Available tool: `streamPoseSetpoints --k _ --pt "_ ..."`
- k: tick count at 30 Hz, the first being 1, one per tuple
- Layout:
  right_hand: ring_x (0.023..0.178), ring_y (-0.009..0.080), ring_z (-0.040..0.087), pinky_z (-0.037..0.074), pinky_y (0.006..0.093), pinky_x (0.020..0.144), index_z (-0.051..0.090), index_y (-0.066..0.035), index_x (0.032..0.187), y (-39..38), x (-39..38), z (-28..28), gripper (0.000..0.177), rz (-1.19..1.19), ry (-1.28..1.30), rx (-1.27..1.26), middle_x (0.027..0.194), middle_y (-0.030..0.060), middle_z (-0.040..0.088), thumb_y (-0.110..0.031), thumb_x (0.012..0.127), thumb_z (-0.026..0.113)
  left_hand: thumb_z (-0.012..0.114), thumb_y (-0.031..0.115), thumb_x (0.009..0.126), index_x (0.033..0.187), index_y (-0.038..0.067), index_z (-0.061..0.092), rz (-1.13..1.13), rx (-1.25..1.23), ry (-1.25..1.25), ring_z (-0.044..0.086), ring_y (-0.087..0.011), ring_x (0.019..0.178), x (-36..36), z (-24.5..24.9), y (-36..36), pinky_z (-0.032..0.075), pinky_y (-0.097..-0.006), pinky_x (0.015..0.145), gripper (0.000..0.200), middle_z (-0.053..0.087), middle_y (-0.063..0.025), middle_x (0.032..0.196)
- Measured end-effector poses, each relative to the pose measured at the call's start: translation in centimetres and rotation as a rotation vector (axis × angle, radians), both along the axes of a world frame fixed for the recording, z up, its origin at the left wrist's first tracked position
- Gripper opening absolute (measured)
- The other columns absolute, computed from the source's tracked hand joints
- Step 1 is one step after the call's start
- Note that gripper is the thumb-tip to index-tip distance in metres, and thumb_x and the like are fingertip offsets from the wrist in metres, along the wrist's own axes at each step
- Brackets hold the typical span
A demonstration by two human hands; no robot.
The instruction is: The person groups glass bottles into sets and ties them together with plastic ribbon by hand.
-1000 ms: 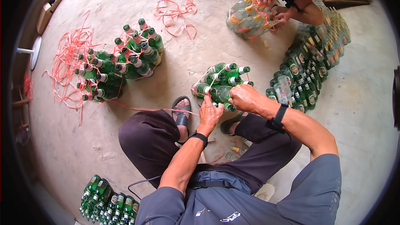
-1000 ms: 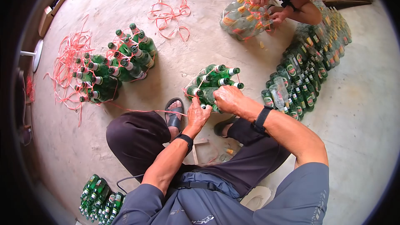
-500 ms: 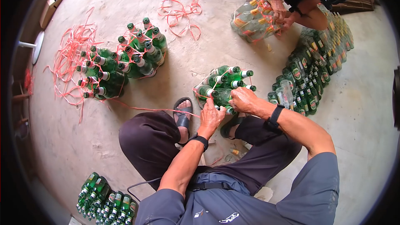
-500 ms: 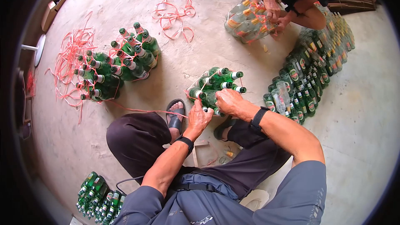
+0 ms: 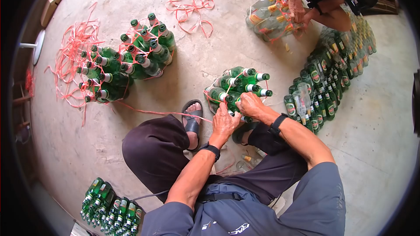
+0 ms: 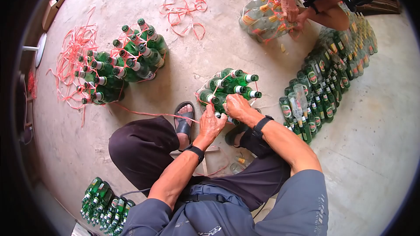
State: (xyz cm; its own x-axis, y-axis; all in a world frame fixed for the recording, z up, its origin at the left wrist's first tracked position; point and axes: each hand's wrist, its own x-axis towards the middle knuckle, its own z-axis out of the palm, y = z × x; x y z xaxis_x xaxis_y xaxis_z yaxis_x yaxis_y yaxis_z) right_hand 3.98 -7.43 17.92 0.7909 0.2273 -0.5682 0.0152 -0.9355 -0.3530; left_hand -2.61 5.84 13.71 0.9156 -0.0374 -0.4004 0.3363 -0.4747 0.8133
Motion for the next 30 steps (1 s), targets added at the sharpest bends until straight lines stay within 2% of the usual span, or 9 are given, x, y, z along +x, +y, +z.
streamPoseSetpoints --k 9,12,14,19,22,25,30 --pt "0.067 0.0460 0.061 0.049 0.0487 0.061 0.060 0.009 0.067 0.4 -0.1 -0.5 0.034 -0.093 0.044 -0.002 0.067 0.0301 0.059 -0.023 0.080 0.062 0.065 0.028 0.073 0.095 -0.002 0.042 0.016 0.012 -0.021 0.059 -0.0453 0.077 0.0 -0.1 0.0 0.047 -0.0506 0.069 0.043 0.060 -0.0296 0.082" --pt "0.067 0.0460 0.061 0.050 0.0491 0.061 0.061 0.009 0.069 0.7 -0.3 -0.9 0.033 -0.078 -0.010 0.001 0.067 0.0306 0.059 -0.023 0.079 0.062 0.065 0.029 0.073 0.093 -0.002 0.042 0.023 0.016 -0.032 0.059 -0.0454 0.076 0.2 -0.4 0.1 0.047 -0.0503 0.069 0.043 0.060 -0.0293 0.081" --pt "0.073 0.0431 0.063 0.052 0.0483 0.065 0.065 0.004 0.075 0.9 -0.3 -1.6 0.027 -0.110 -0.001 -0.072 0.075 0.0265 0.063 -0.023 0.079 0.063 0.065 0.029 0.073 0.093 -0.002 0.043 0.026 0.023 -0.045 0.059 -0.0454 0.076 0.3 -0.4 0.0 0.047 -0.0501 0.069 0.043 0.060 -0.0290 0.080" --pt "0.072 0.0426 0.063 0.052 0.0487 0.065 0.064 0.003 0.075 1.0 -0.2 -2.2 0.026 -0.106 -0.008 -0.086 0.075 0.0257 0.063 -0.023 0.078 0.063 0.066 0.033 0.074 0.093 -0.001 0.043 0.026 0.024 -0.055 0.060 -0.0456 0.075 0.4 -0.6 0.2 0.047 -0.0503 0.068 0.045 0.060 -0.0289 0.078" --pt "0.068 0.0450 0.062 0.050 0.0493 0.063 0.062 0.007 0.071 1.1 -0.1 -2.4 0.033 -0.105 -0.078 -0.030 0.071 0.0292 0.061 -0.024 0.079 0.064 0.068 0.035 0.075 0.093 -0.001 0.043 0.044 -0.002 -0.080 0.060 -0.0455 0.075 0.3 -0.8 0.2 0.047 -0.0505 0.067 0.047 0.060 -0.0288 0.078" --pt "0.070 0.0447 0.062 0.051 0.0490 0.064 0.063 0.007 0.073 1.4 -0.1 -2.4 0.032 -0.135 -0.075 -0.046 0.072 0.0294 0.061 -0.024 0.079 0.064 0.066 0.035 0.074 0.097 -0.001 0.043 0.007 0.017 -0.046 0.060 -0.0451 0.077 0.5 -0.5 0.3 0.048 -0.0507 0.071 0.048 0.060 -0.0295 0.083" --pt "0.074 0.0452 0.063 0.051 0.0475 0.067 0.062 0.010 0.072 0.5 0.3 -2.4 0.036 -0.155 -0.035 0.025 0.074 0.0315 0.060 -0.026 0.074 0.066 0.067 0.037 0.073 0.097 -0.001 0.043 -0.051 0.039 -0.022 0.060 -0.0453 0.078 0.6 -0.7 0.7 0.048 -0.0501 0.070 0.051 0.061 -0.0300 0.080"
